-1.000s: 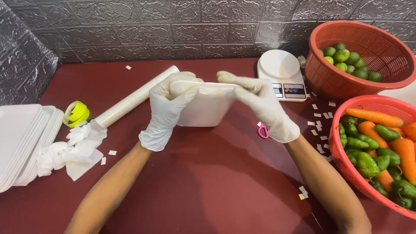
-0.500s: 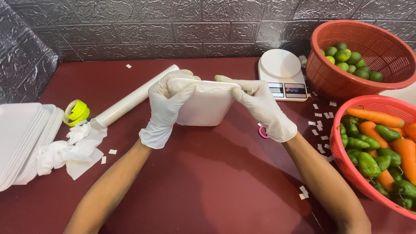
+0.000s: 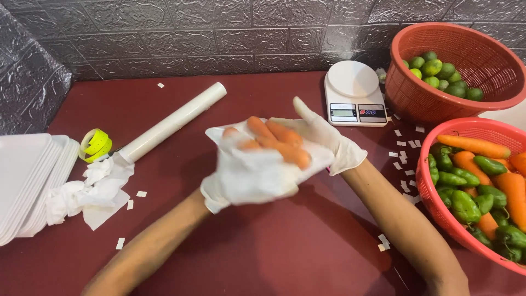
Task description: Packaging carrots by wrapping them in plastic film, placing them on a tray, and creating a handwritten label.
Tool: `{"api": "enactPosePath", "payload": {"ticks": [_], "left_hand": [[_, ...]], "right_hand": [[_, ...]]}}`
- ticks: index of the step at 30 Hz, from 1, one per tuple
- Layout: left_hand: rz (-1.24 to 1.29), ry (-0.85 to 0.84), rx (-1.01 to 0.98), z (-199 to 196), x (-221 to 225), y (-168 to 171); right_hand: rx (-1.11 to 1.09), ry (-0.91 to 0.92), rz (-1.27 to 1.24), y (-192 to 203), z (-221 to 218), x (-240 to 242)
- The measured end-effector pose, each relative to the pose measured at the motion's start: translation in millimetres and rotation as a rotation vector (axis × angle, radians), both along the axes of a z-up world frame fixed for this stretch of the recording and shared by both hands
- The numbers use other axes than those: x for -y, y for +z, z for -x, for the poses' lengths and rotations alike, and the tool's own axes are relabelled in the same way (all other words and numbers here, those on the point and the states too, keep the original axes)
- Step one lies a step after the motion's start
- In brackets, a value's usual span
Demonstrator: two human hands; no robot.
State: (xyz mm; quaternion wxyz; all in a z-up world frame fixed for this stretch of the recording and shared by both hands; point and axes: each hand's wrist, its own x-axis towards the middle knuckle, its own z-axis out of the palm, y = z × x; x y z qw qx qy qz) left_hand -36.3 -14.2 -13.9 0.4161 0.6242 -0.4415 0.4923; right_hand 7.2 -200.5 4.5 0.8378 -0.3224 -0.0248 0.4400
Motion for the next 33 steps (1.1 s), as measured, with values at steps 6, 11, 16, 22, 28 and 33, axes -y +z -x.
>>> {"api": "enactPosePath", "payload": {"ticks": [6,11,16,22,28,33], "left_hand": [[-0.329,0.099,0.526,24,30,-38],[-0.313,-0.040,0.314,31,40,-28],[-0.649,-0.114,-0.250,1,10,7],[-0.499,0.366,-0.654,-62,-34,-38],[-0.676,-0.209,-1.296,-85,-62,-56],[-0.697,-0.316,-1.403,-89,-67,-56]], "right_hand": [[-0.008,-0.285,0.415,61,53,-9],[0.031,-0.206,0.405,20,28,12],[0.604,0.085,0.166,30,28,19],[0.345,0.078,0.458,-33,-3,27],[0.167,0.040,0.430,-29,13,20],[0.448,0.135,0.526,-17,5,27]]}}
